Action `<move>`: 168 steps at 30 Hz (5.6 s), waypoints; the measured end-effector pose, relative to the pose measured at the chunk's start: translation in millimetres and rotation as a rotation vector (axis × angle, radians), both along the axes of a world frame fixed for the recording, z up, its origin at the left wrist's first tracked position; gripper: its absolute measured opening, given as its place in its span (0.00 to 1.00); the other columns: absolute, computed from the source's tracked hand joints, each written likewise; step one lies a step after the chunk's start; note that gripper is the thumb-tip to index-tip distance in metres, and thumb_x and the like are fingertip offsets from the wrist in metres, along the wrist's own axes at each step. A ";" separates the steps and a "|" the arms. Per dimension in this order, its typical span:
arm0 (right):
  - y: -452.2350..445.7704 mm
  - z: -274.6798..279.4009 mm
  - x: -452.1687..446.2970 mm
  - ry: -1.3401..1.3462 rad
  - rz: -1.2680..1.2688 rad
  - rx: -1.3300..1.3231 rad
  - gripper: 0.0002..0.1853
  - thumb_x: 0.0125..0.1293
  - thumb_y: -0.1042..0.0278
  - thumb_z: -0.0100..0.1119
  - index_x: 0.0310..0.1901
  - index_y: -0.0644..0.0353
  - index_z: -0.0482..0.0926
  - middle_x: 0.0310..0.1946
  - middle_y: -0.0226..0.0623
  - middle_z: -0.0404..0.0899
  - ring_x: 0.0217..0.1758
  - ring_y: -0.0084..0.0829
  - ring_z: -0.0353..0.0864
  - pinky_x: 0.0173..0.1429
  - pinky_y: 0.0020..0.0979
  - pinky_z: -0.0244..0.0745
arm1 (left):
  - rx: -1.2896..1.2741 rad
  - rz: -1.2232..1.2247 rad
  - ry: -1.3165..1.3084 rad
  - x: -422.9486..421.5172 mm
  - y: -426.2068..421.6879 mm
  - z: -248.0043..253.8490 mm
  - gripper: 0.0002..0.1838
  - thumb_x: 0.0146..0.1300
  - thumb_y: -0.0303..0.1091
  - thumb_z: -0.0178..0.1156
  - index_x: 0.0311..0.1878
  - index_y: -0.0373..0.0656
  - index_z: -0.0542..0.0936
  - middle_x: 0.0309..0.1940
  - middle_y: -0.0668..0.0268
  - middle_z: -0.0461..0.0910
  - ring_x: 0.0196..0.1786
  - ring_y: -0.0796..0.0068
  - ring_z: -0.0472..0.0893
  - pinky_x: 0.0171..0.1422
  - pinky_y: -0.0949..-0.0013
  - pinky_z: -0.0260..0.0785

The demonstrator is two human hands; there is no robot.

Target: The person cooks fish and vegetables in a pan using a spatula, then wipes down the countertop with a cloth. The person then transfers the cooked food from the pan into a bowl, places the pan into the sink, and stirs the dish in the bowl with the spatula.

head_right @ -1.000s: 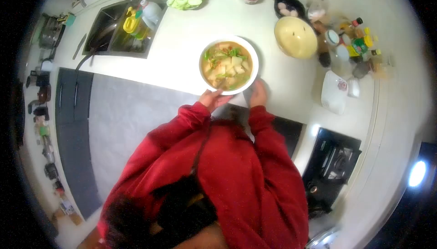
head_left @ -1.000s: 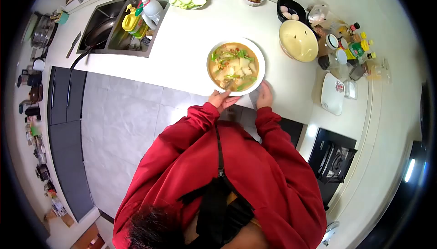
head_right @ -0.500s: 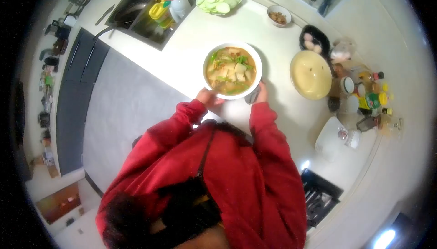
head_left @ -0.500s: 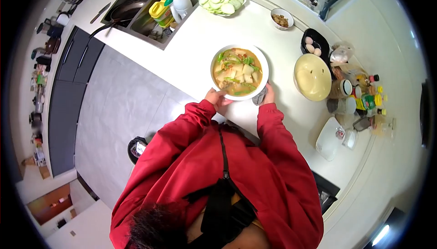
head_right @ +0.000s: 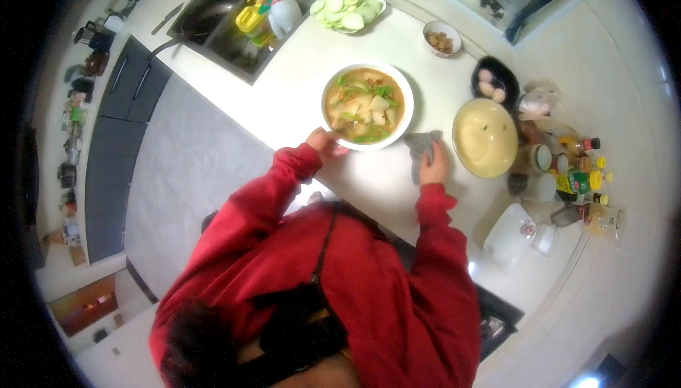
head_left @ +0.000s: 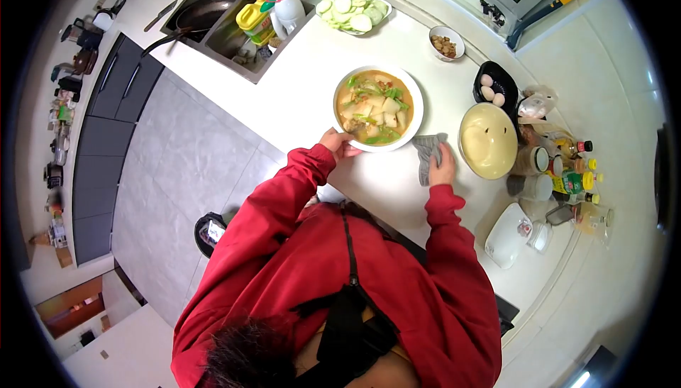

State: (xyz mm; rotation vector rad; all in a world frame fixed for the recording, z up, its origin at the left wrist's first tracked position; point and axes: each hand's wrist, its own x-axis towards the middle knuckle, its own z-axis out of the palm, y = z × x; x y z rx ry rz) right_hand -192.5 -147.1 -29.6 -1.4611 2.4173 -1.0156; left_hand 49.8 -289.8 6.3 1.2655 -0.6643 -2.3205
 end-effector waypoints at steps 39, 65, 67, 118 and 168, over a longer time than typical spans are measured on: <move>-32.5 27.3 238.0 0.104 -0.140 0.266 0.18 0.52 0.64 0.44 0.47 0.51 0.66 0.55 0.39 0.55 0.60 0.37 0.50 0.59 0.44 0.46 | -0.059 -0.355 -0.071 160.0 -51.6 16.0 0.25 0.52 0.29 0.47 0.55 0.43 0.57 0.46 0.57 0.67 0.43 0.67 0.70 0.46 0.71 0.62; 353.1 -12.0 -64.2 0.148 -0.903 0.956 0.19 0.50 0.65 0.42 0.47 0.56 0.68 0.46 0.48 0.65 0.50 0.44 0.62 0.53 0.38 0.56 | -0.096 -0.506 -0.109 -3.2 182.4 20.3 0.21 0.52 0.27 0.46 0.51 0.36 0.59 0.36 0.57 0.73 0.36 0.68 0.76 0.39 0.73 0.68; 354.9 -14.3 -40.2 0.270 -0.825 0.692 0.19 0.44 0.70 0.50 0.43 0.57 0.71 0.41 0.49 0.68 0.43 0.46 0.66 0.48 0.38 0.60 | -0.069 -0.501 -0.063 -4.5 186.4 11.7 0.20 0.52 0.26 0.48 0.50 0.37 0.60 0.35 0.58 0.74 0.35 0.70 0.76 0.38 0.73 0.68; -521.8 75.4 511.0 -0.871 0.544 -0.042 0.11 0.48 0.69 0.57 0.31 0.65 0.72 0.21 0.39 0.75 0.26 0.23 0.74 0.29 0.22 0.68 | -0.196 0.404 -0.261 473.7 -226.8 31.0 0.15 0.54 0.25 0.42 0.46 0.35 0.64 0.32 0.57 0.74 0.34 0.70 0.76 0.38 0.75 0.68; -348.6 183.1 549.8 -1.516 -0.113 -0.237 0.20 0.49 0.76 0.51 0.45 0.63 0.59 0.23 0.39 0.71 0.19 0.27 0.73 0.21 0.25 0.70 | -0.059 -0.832 -0.049 495.1 -380.0 2.7 0.15 0.53 0.25 0.46 0.45 0.35 0.64 0.32 0.55 0.73 0.34 0.65 0.75 0.40 0.66 0.69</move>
